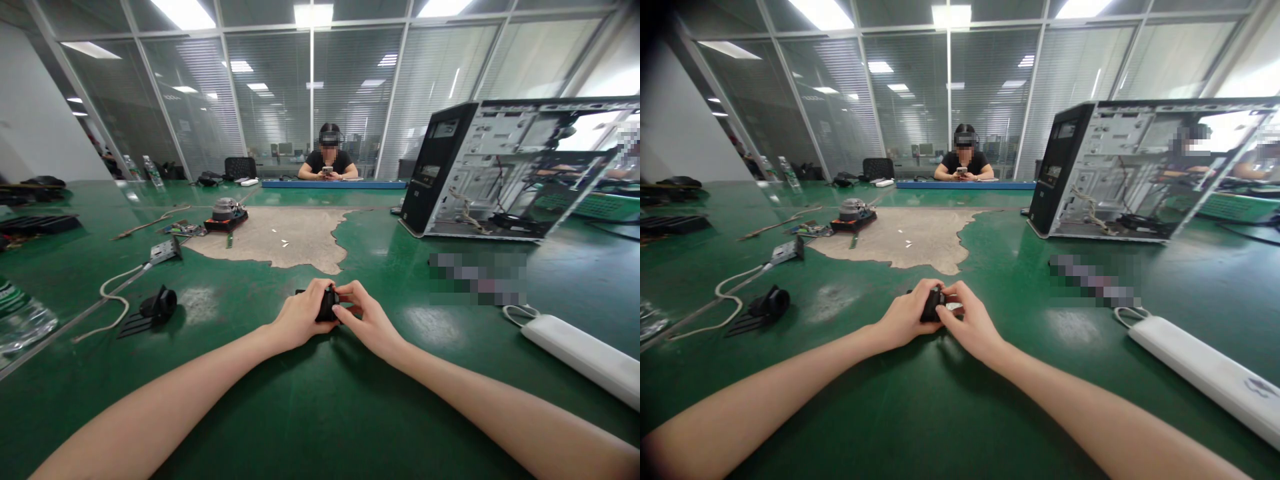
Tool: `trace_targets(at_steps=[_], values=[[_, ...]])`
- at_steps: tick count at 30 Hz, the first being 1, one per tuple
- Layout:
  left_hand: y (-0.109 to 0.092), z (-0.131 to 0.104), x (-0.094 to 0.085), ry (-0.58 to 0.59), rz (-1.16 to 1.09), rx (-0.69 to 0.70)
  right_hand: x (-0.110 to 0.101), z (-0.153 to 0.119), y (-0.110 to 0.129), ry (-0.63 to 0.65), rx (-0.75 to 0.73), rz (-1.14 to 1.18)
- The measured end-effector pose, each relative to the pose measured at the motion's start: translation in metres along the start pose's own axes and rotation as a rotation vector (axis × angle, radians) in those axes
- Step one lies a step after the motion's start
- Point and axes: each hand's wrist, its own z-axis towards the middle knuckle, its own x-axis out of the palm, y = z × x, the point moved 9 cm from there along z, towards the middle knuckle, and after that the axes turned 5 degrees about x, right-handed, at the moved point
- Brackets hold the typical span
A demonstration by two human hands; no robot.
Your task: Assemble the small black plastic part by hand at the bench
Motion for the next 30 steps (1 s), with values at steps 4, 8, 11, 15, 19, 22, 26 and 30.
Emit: trace_targets(at_steps=[4,8,11,15,19,22,26,30], values=[[0.000,0.001,0.000,-0.008,-0.013,-0.002,0.001,0.004,-0.012,0.023,0.071,0.093],[-0.001,0.001,0.000,-0.005,-0.024,-0.007,0.001,0.007,-0.024,0.019,0.147,0.088],[0.000,0.001,0.000,0.001,-0.017,-0.010,0.002,0.005,-0.020,0.030,0.136,0.075],[0.000,0.001,0.001,0.008,0.004,-0.007,0.002,0.002,-0.005,0.032,0.049,0.081],[0.000,0.001,0.000,-0.001,0.003,0.007,0.001,0.002,-0.009,0.022,0.077,0.115],[-0.001,0.001,0.000,-0.005,0.006,0.005,0.001,0.004,-0.015,0.028,0.104,0.133],[-0.001,0.001,-0.001,-0.009,0.002,0.002,-0.001,0.008,-0.024,0.009,0.158,0.132],[0.000,0.001,0.000,-0.010,0.000,-0.008,0.001,0.008,-0.025,0.032,0.176,0.085]])
